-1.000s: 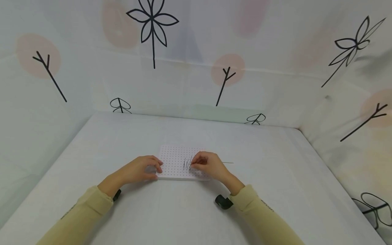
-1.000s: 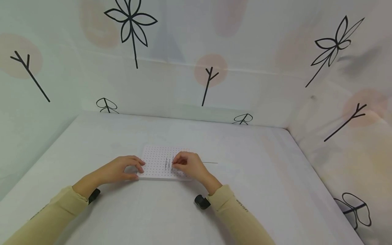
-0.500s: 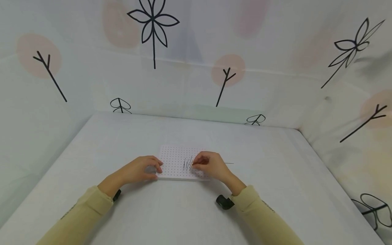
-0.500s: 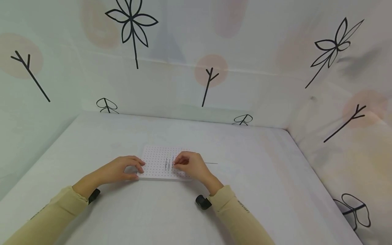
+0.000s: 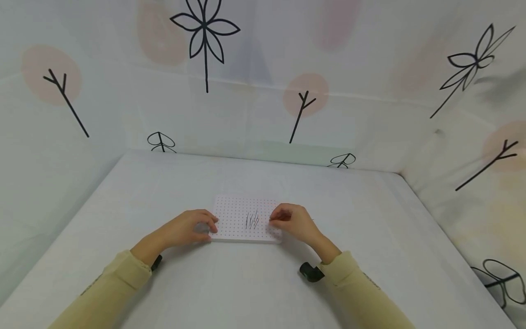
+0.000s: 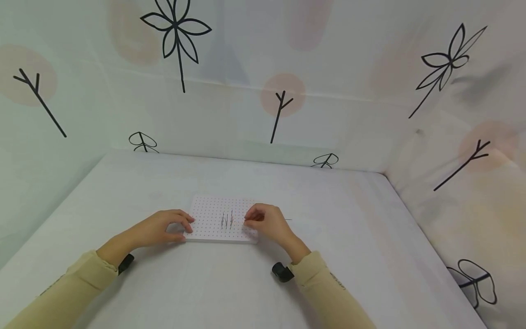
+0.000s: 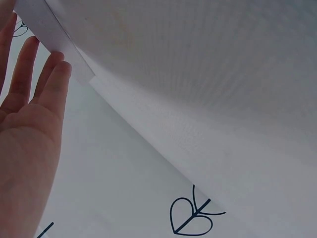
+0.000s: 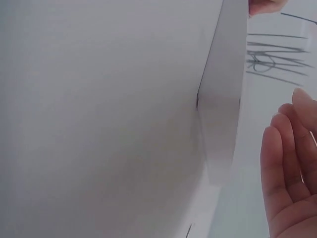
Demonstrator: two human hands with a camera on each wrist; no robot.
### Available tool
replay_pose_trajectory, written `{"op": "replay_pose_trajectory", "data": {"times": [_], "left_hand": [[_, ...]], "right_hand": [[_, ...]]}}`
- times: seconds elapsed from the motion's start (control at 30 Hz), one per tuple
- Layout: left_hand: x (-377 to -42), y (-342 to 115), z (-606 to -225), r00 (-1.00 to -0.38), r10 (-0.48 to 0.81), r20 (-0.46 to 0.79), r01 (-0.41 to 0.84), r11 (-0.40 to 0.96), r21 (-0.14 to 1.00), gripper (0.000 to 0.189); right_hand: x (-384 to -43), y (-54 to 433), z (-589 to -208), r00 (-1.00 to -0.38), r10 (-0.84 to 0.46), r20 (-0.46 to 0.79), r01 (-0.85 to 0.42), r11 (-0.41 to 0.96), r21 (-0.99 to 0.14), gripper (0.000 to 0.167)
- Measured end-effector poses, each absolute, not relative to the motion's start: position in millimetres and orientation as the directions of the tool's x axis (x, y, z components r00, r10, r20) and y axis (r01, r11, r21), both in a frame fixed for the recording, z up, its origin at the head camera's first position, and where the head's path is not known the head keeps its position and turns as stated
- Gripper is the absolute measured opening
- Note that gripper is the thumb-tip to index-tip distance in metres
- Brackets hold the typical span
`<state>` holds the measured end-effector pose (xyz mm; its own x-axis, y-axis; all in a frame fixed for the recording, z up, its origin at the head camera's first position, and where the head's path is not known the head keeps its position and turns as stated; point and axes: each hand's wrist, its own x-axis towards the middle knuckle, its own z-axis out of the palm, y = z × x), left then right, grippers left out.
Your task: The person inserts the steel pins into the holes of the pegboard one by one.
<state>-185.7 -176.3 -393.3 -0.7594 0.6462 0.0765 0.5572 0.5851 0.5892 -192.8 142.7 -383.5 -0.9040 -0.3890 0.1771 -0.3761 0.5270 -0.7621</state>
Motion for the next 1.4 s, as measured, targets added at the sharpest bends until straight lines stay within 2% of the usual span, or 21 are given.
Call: {"op": "replay_pose_trajectory", "data": {"times": [0.73, 1.13, 1.4], "left_hand": [[-186, -178, -394, -0.767, 0.636, 0.083, 0.551, 0.588, 0.592, 0.016], [-185, -177, -393, -0.759, 0.645, 0.088, 0.561, 0.579, 0.592, 0.016], [-185, -177, -393, -0.756, 0.648, 0.092, 0.568, 0.581, 0.583, 0.017]], "right_hand": [[-193, 179, -389, -0.939, -0.327, 0.110, -0.294, 0.592, -0.750, 0.010], [-199, 198, -387, -0.934, -0.336, 0.121, -0.320, 0.636, -0.702, 0.010], [-210, 211, -388, -0.931, -0.364, 0.029, -0.281, 0.663, -0.694, 0.011]]}}
